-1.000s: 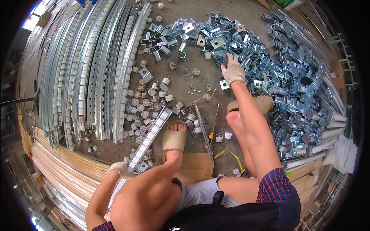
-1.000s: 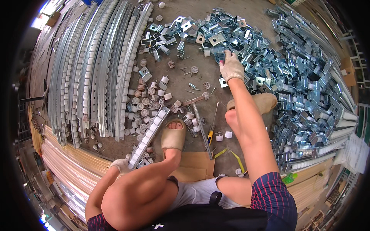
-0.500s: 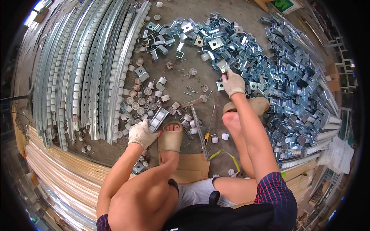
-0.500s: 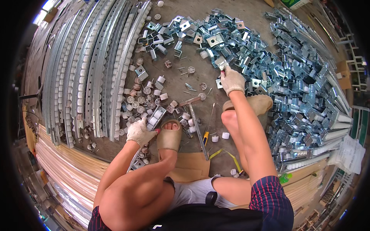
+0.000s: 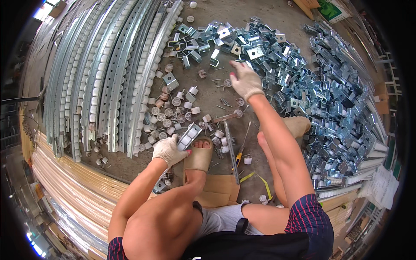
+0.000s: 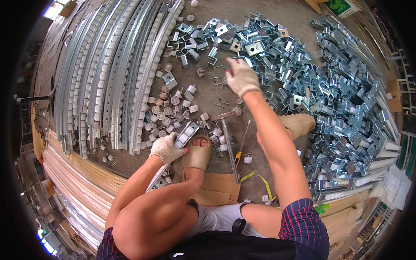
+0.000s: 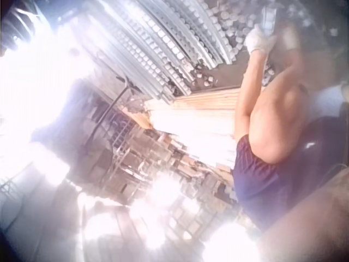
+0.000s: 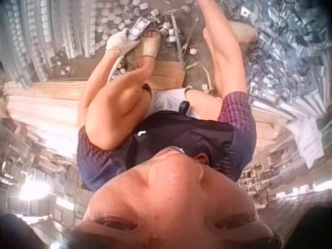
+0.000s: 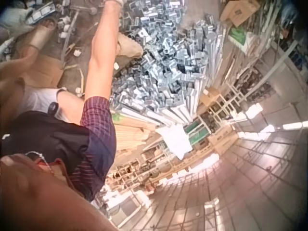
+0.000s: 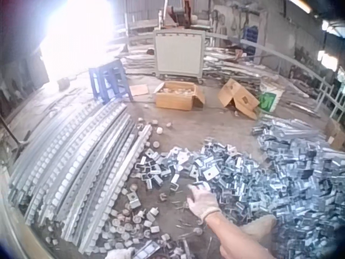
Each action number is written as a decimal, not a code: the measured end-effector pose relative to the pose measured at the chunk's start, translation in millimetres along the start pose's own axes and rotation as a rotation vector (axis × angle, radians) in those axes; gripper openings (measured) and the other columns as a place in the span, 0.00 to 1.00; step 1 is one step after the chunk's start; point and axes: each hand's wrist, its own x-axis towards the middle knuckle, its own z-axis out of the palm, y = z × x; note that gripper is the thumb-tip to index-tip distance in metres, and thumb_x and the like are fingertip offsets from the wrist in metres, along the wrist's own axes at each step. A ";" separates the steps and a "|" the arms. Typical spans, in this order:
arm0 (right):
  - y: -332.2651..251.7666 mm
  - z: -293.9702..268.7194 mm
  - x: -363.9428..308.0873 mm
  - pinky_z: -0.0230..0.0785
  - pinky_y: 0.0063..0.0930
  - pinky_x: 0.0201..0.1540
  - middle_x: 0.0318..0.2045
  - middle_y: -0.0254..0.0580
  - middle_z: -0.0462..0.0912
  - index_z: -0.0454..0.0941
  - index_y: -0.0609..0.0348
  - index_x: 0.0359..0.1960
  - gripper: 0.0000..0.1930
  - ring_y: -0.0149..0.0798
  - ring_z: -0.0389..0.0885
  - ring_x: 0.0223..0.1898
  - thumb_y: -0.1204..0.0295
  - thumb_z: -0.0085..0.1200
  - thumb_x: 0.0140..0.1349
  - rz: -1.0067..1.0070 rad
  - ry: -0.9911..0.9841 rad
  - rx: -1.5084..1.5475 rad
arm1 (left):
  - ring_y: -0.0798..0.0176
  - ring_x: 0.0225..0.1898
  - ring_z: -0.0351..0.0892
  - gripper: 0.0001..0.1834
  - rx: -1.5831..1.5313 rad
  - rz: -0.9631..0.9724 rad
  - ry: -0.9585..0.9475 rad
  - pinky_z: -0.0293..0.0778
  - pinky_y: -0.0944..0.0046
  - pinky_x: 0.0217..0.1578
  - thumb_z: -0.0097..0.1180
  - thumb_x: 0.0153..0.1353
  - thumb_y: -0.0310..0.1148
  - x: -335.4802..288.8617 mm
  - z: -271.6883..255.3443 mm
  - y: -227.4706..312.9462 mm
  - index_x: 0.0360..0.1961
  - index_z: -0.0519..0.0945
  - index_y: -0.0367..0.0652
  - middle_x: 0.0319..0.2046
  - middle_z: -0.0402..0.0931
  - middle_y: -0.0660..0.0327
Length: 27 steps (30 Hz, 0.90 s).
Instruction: The person assembles metal brackets by hand, placing a white plastic component into a metal bracket and using a small tool to secure it. The person then places the assembled piece onto a long metal channel.
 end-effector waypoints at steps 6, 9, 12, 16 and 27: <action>-52.9 49.4 52.0 0.77 0.51 0.62 0.60 0.57 0.80 0.71 0.41 0.71 0.27 0.59 0.83 0.61 0.55 0.57 0.72 0.110 -0.411 -0.142 | 0.41 0.51 0.87 0.46 -0.085 0.048 0.008 0.81 0.48 0.53 0.70 0.51 0.65 -5.5 -2.5 -1.6 0.66 0.78 0.50 0.46 0.88 0.46; -37.1 68.4 44.6 0.77 0.50 0.60 0.57 0.56 0.82 0.79 0.56 0.59 0.25 0.58 0.84 0.58 0.54 0.63 0.68 0.208 -0.315 -0.006 | 0.41 0.52 0.87 0.47 -0.095 0.104 -0.036 0.81 0.49 0.53 0.70 0.50 0.68 -1.5 3.0 -8.3 0.65 0.79 0.47 0.47 0.88 0.44; -31.7 66.2 16.0 0.78 0.48 0.52 0.45 0.56 0.85 0.84 0.60 0.43 0.17 0.56 0.86 0.48 0.59 0.67 0.63 0.130 -0.008 0.265 | 0.44 0.51 0.88 0.49 -0.230 0.086 -0.159 0.81 0.51 0.52 0.67 0.50 0.75 14.2 2.5 -5.4 0.57 0.84 0.42 0.46 0.88 0.43; -23.8 47.8 -52.4 0.77 0.38 0.42 0.37 0.48 0.85 0.81 0.62 0.41 0.11 0.45 0.83 0.35 0.68 0.65 0.65 0.157 -0.041 0.612 | 0.39 0.52 0.87 0.53 -0.178 0.145 -0.087 0.81 0.47 0.53 0.66 0.48 0.77 23.0 18.3 7.2 0.57 0.81 0.36 0.47 0.86 0.39; -50.7 7.3 -197.3 0.72 0.20 0.22 0.38 0.28 0.85 0.81 0.49 0.58 0.20 0.24 0.78 0.26 0.50 0.52 0.79 0.887 -0.432 1.594 | 0.43 0.55 0.86 0.46 -0.418 0.082 -0.026 0.79 0.51 0.55 0.70 0.48 0.70 37.5 18.5 24.2 0.56 0.84 0.40 0.50 0.86 0.43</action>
